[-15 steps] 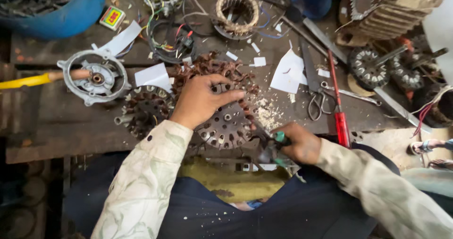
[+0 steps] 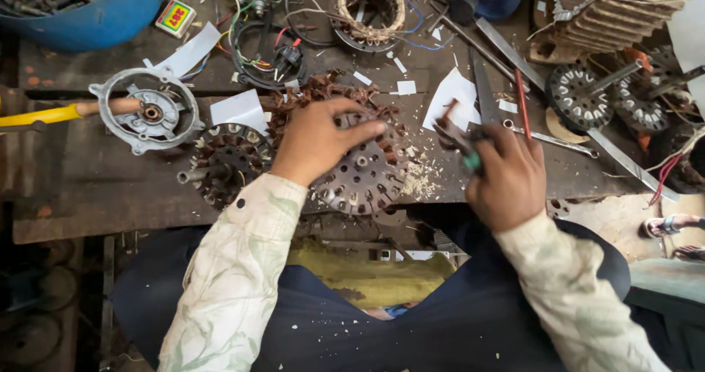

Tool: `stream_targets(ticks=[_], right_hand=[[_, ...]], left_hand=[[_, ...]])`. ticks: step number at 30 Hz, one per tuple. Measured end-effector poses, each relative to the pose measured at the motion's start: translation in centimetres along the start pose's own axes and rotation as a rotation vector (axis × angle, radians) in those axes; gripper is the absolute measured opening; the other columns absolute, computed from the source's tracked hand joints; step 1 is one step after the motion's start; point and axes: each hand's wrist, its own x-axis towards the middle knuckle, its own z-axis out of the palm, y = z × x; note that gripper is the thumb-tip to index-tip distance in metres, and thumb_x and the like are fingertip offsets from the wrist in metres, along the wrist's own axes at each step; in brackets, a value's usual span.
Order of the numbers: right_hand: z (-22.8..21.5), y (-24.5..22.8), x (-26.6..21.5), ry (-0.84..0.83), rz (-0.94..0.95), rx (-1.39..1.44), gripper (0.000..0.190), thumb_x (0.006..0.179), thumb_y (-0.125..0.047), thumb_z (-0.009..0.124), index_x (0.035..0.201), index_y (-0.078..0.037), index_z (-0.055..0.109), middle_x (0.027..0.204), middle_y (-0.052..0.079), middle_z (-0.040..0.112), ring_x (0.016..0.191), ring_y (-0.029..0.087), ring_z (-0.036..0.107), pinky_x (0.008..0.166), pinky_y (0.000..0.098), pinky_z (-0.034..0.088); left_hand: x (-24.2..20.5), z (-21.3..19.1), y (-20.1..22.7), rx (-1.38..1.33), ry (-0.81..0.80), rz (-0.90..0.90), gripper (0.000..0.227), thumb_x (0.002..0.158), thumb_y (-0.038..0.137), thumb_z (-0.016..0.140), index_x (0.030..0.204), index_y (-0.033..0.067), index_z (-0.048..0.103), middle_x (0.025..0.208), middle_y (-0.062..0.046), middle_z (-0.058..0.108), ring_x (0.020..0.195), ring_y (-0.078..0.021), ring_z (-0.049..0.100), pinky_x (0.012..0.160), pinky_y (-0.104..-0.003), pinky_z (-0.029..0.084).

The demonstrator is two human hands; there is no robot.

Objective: The person uses pliers to pull and cut copper windings from a motor rotor held in their left hand. They systematically remove the copper from the slots, creating a growing pile of copper scraps on the workbench. The person rotates the rotor to access different sections and continues the removal process throughout the clip.

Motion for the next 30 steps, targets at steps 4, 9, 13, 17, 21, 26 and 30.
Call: stream_targets(ticks=[4,9,13,17,21,26,30], right_hand=[[1.1,0.2,1.9,-0.044,-0.168,-0.489,0.018,0.087,-0.017,0.067,0.102,-0.009,0.073,0.140,0.010,0.062,0.133,0.029,0.055,0.111,0.0564,0.037],[-0.5,-0.6,1.1,-0.149,-0.146,-0.558,0.015,0.092,-0.017,0.064,0.102,-0.012,0.075,0.142,0.008,0.061,0.137,0.029,0.052,0.116,0.0559,0.034],[-3.8,-0.8,0.6,-0.154,-0.063,-0.391,0.028,0.086,-0.011,0.059,0.109,-0.011,0.076,0.148,0.009,0.059,0.139,0.030,0.051,0.115,0.0548,0.035],[-3.8,-2.7,1.0,-0.145,-0.176,-0.416,0.027,0.087,-0.012,0.059,0.109,-0.010,0.074,0.146,0.008,0.060,0.137,0.029,0.052,0.115,0.0530,0.037],[-4.2,-3.8,2.5,-0.176,-0.288,-0.440,0.028,0.081,-0.014,0.060,0.105,-0.008,0.073,0.130,0.012,0.064,0.128,0.031,0.055,0.109,0.0543,0.041],[-5.3,-3.5,3.0,-0.480,-0.319,-0.516,0.020,0.087,-0.019,0.058,0.099,-0.009,0.070,0.111,0.011,0.066,0.110,0.030,0.063,0.099,0.0490,0.047],[-3.1,0.2,2.4,-0.606,-0.325,-0.300,0.018,0.082,-0.013,0.063,0.097,-0.008,0.070,0.096,0.012,0.070,0.089,0.032,0.069,0.081,0.0425,0.054]], left_hand=[[-0.8,0.0,0.5,0.313,-0.042,-0.310,0.071,0.083,0.071,0.066,0.126,0.0151,0.069,0.089,-0.021,0.078,0.086,-0.0356,0.075,0.078,-0.047,0.058],[-1.2,0.6,0.9,0.243,0.170,-0.116,0.066,0.086,0.067,0.070,0.116,0.0078,0.074,0.084,-0.023,0.074,0.080,-0.0422,0.072,0.072,-0.052,0.056],[-1.2,1.1,1.2,0.250,0.050,-0.207,0.065,0.082,0.067,0.068,0.122,0.0158,0.073,0.074,-0.021,0.074,0.075,-0.0416,0.072,0.072,-0.051,0.057],[-1.4,1.2,1.8,0.316,0.078,-0.146,0.066,0.081,0.068,0.070,0.121,0.0151,0.073,0.073,-0.024,0.072,0.073,-0.0438,0.071,0.070,-0.052,0.057],[-1.5,1.2,2.2,0.350,0.099,-0.115,0.066,0.083,0.069,0.069,0.118,0.0141,0.074,0.071,-0.023,0.071,0.070,-0.0430,0.071,0.065,-0.053,0.056],[-2.0,1.7,2.2,0.377,0.142,-0.066,0.066,0.084,0.069,0.067,0.117,0.0114,0.072,0.068,-0.018,0.071,0.063,-0.0385,0.070,0.058,-0.050,0.055],[-2.3,2.2,1.2,0.340,0.058,-0.048,0.062,0.084,0.069,0.067,0.107,0.0115,0.073,0.070,-0.014,0.072,0.064,-0.0352,0.070,0.059,-0.048,0.055]])
